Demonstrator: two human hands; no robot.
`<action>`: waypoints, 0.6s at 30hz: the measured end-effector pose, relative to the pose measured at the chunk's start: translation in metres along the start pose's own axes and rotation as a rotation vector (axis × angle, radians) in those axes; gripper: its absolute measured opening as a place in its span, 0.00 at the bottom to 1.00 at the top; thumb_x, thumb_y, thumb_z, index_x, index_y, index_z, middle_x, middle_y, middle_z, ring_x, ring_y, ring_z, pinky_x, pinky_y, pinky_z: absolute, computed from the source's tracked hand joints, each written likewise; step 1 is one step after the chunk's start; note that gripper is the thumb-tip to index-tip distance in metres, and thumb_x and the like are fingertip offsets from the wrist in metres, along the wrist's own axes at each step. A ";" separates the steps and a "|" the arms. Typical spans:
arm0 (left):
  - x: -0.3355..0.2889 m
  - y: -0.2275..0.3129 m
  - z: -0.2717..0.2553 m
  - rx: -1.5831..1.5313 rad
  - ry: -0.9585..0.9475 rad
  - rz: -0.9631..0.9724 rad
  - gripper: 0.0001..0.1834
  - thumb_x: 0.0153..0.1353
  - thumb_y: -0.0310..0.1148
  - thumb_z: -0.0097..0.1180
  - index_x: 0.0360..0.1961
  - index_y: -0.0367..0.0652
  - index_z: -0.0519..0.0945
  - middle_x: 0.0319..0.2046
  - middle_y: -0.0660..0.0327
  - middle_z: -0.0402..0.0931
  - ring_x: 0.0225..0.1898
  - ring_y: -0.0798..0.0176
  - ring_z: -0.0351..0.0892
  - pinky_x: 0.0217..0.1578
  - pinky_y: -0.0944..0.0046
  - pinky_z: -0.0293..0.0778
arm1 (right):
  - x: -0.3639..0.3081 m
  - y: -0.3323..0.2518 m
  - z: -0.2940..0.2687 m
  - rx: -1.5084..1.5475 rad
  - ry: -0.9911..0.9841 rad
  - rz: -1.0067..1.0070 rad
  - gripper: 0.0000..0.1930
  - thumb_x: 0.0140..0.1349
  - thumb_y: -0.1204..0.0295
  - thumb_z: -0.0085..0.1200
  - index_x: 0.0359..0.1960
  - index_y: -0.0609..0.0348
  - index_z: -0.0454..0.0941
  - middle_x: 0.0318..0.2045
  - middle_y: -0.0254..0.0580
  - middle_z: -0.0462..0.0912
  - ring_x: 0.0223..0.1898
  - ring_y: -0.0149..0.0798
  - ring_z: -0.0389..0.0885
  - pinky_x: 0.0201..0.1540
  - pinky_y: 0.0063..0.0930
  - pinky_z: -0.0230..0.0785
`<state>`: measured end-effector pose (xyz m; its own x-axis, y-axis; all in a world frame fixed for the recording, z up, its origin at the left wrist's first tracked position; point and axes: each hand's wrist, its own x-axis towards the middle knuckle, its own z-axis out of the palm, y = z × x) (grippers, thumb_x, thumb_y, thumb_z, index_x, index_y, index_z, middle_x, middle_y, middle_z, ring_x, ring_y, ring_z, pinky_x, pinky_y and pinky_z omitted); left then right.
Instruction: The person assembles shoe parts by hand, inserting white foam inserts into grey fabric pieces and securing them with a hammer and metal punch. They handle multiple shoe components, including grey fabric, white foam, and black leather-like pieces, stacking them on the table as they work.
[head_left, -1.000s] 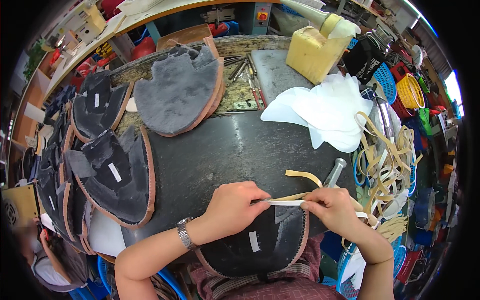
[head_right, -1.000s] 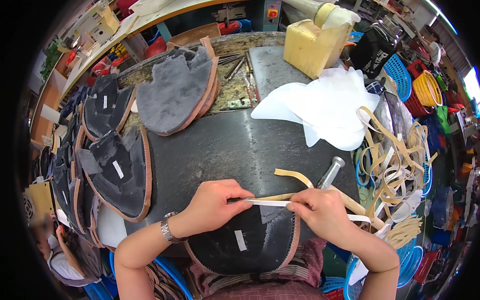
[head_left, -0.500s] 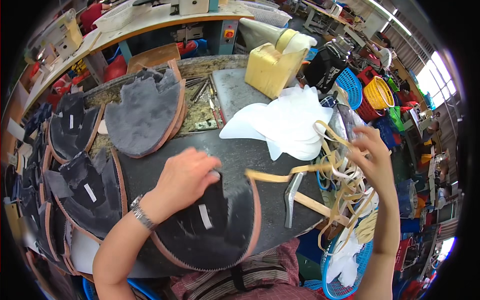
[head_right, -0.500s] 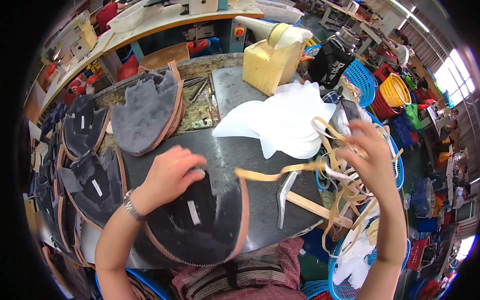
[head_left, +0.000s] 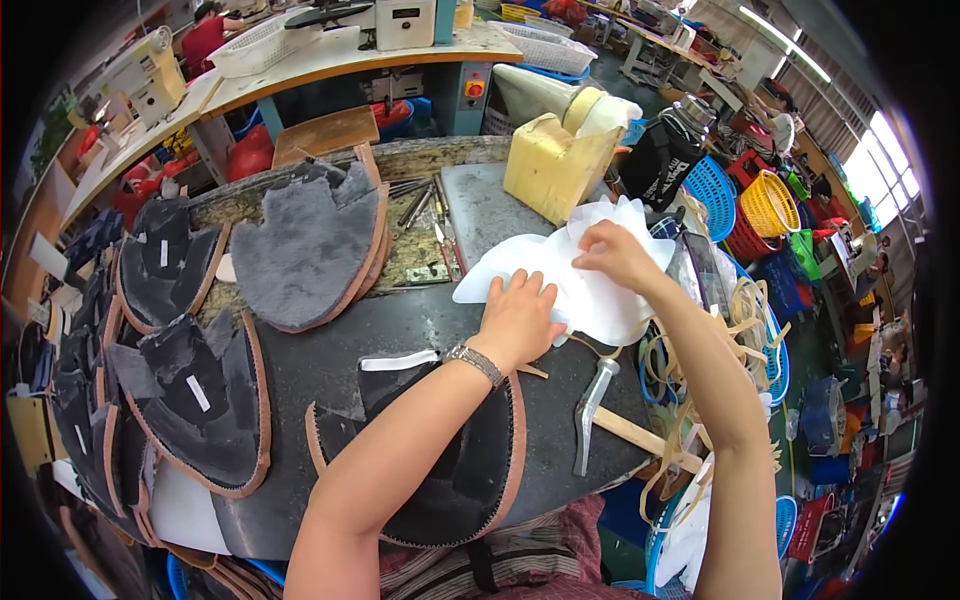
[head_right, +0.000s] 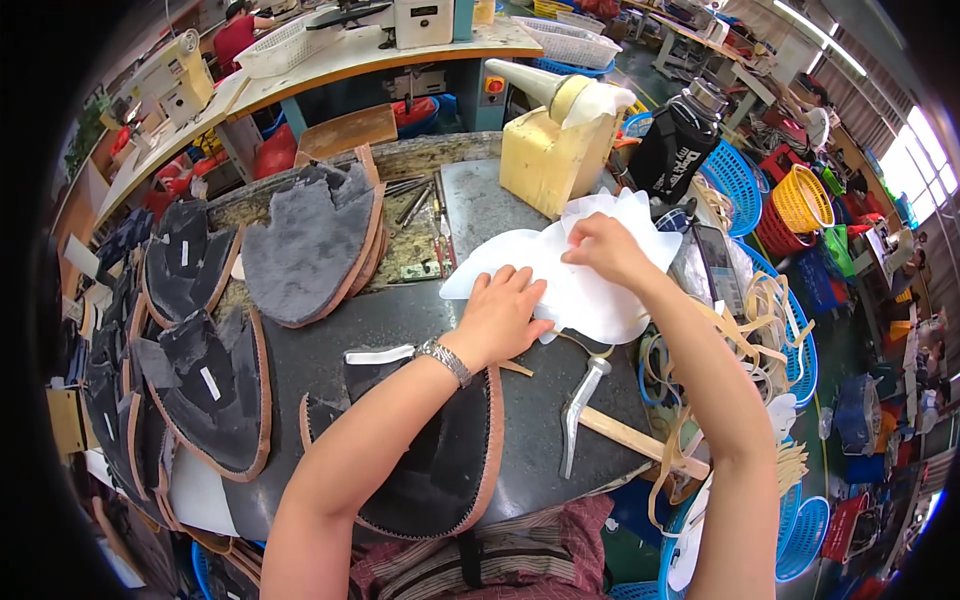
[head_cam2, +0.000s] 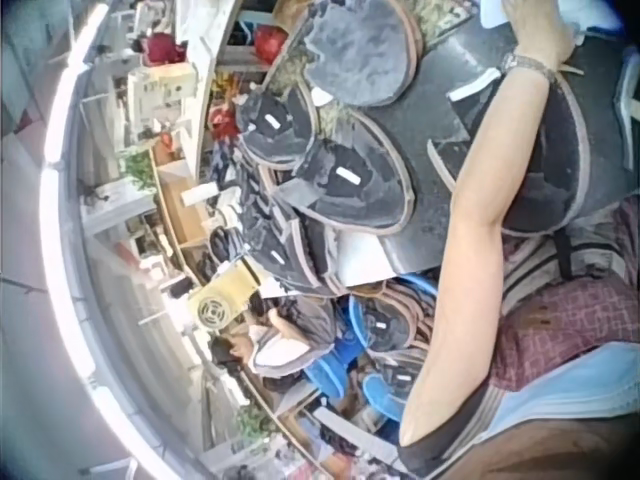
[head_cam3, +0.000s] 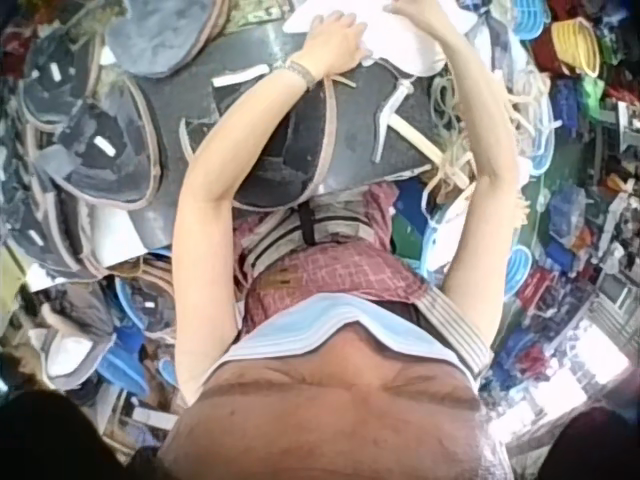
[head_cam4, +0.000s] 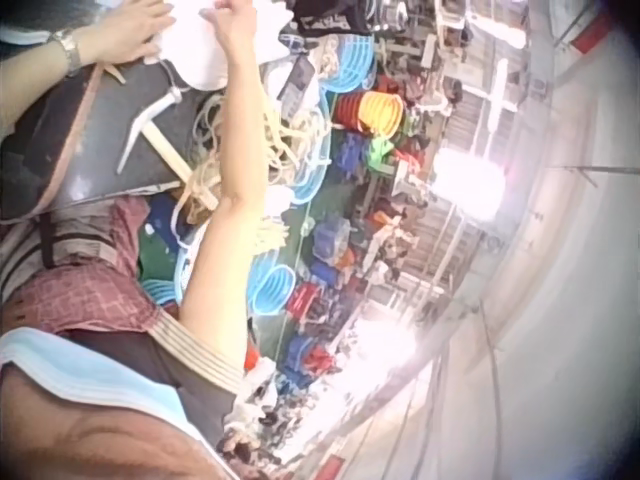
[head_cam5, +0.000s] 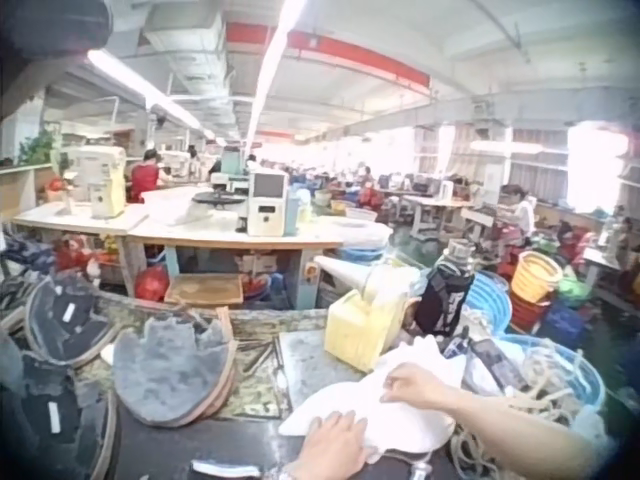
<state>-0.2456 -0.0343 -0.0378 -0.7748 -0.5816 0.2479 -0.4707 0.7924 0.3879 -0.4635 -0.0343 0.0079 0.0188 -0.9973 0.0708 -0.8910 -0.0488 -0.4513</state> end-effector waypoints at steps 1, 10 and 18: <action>0.002 0.003 -0.001 -0.032 -0.015 0.020 0.25 0.50 0.43 0.60 0.48 0.42 0.74 0.48 0.54 0.70 0.52 0.51 0.65 0.50 0.52 0.61 | -0.010 0.008 -0.008 0.289 0.101 -0.099 0.11 0.47 0.68 0.63 0.30 0.58 0.76 0.30 0.36 0.78 0.36 0.32 0.75 0.37 0.31 0.66; -0.038 -0.017 -0.103 -1.180 0.086 -0.148 0.29 0.61 0.36 0.55 0.62 0.42 0.60 0.34 0.62 0.75 0.38 0.71 0.73 0.39 0.68 0.70 | -0.058 -0.122 -0.034 0.359 0.225 -0.246 0.07 0.57 0.75 0.54 0.37 0.61 0.76 0.30 0.33 0.80 0.30 0.25 0.76 0.34 0.18 0.68; -0.219 0.031 -0.156 -0.882 -0.026 -0.680 0.36 0.51 0.24 0.61 0.61 0.42 0.59 0.23 0.68 0.74 0.26 0.78 0.70 0.27 0.75 0.66 | -0.120 -0.187 0.021 0.808 -0.798 0.267 0.10 0.53 0.75 0.59 0.36 0.64 0.77 0.22 0.37 0.79 0.25 0.23 0.74 0.28 0.20 0.67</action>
<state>-0.0247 0.0886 0.0582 -0.4831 -0.8325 -0.2711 -0.3436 -0.1046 0.9333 -0.2894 0.0937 0.0647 0.4102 -0.7185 -0.5617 -0.3668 0.4339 -0.8229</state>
